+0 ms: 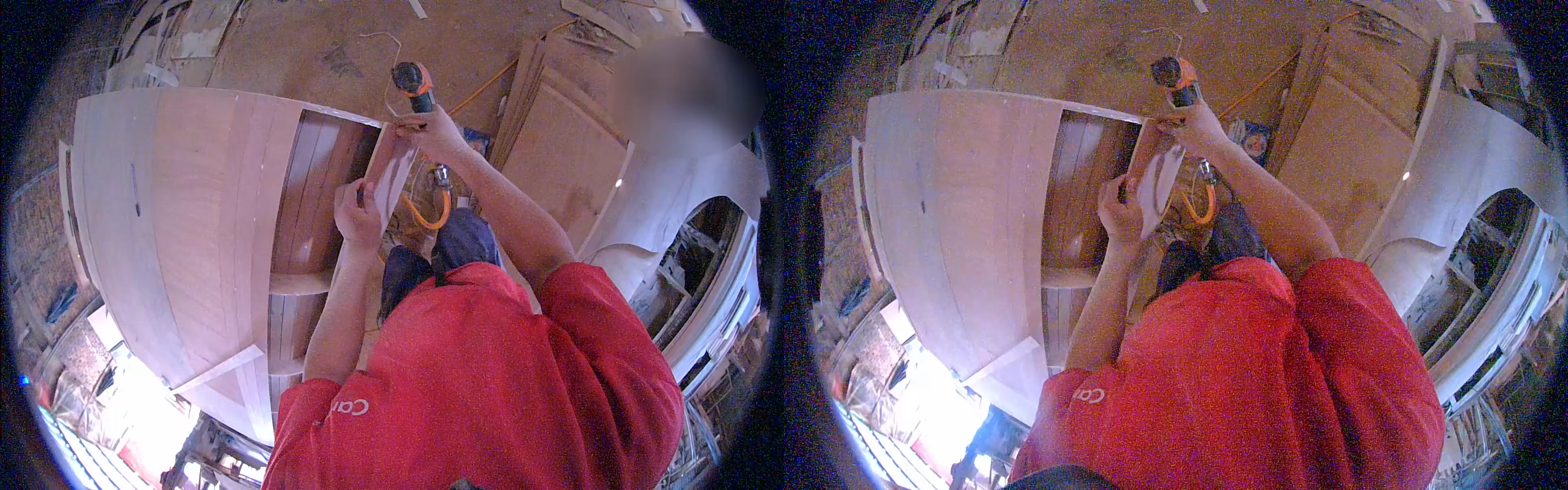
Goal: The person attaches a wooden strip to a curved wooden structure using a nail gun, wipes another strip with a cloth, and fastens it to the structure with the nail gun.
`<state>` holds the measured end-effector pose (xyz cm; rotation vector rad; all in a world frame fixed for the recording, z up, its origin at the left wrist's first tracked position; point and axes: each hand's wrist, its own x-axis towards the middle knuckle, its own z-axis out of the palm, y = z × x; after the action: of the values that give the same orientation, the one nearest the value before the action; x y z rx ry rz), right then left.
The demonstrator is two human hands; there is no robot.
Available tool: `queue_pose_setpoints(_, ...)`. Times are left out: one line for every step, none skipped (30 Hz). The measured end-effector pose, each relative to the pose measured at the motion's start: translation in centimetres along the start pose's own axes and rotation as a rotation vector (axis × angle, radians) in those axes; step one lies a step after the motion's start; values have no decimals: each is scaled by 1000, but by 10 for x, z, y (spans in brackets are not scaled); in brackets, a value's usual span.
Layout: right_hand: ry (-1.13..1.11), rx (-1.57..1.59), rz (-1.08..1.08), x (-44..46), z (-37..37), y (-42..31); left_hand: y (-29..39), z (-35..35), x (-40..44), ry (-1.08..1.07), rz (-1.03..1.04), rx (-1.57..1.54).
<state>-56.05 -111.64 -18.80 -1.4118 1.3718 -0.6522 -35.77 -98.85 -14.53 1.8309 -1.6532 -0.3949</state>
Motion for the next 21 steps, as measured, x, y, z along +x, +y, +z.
queue_pose_setpoints(16, -27, -44, 2, 3, 5, 0, -2, 0, -31, -51, -5)
queue_pose_setpoints(34, -54, -88, 3, 6, 11, 0, -3, 0, -63, -102, -10)
queue_pose_setpoints(36, -50, -86, 2, 3, 5, 1, -4, 0, -66, -99, -7)
queue_pose_setpoints(-37, -39, 28, 1, -6, -9, 3, -4, 1, -59, -96, -29)
queue_pose_setpoints(-111, -25, 143, -1, -10, -21, 4, -5, 1, -53, -92, -49)
queue_pose_setpoints(-108, -22, 145, -1, -10, -22, 2, -5, 1, -58, -89, -48)
queue_pose_setpoints(-112, 2, 180, -1, -9, -24, 2, -4, 1, -41, -80, -50)
queue_pose_setpoints(-117, 23, 215, -1, -10, -24, 1, -1, 0, -25, -73, -54)
queue_pose_setpoints(-115, 24, 219, 0, -8, -19, -2, 1, -2, -29, -73, -56)
queue_pose_setpoints(-74, 4, 142, 1, -4, -10, -6, 2, -3, -47, -111, -92)
queue_pose_setpoints(-33, -14, 65, 3, 1, 0, -10, 4, -4, -66, -149, -127)
queue_pose_setpoints(-31, -12, 69, 3, 4, 5, -6, 4, -2, -71, -148, -127)
queue_pose_setpoints(5, -3, 27, 3, 7, 10, -4, 3, 0, -75, -152, -95)
queue_pose_setpoints(41, 6, -16, 4, 10, 16, -3, 3, 2, -78, -155, -64)
queue_pose_setpoints(43, 8, -14, 3, 10, 15, -3, 7, 3, -81, -155, -63)
queue_pose_setpoints(29, 13, 10, 2, 10, 13, -4, 11, 7, -62, -137, -47)
queue_pose_setpoints(22, 17, 23, 0, 9, 11, -4, 14, 10, -43, -121, -31)
queue_pose_setpoints(15, 21, 37, -2, 8, 7, -3, 15, 11, -46, -121, -30)
queue_pose_setpoints(-1, 69, 113, -5, 5, -4, -2, 16, 11, -56, -144, -29)
queue_pose_setpoints(-16, 119, 190, -7, 1, -14, 0, 17, 12, -69, -167, -27)
queue_pose_setpoints(-13, 123, 193, -9, -1, -20, -1, 17, 12, -73, -165, -24)
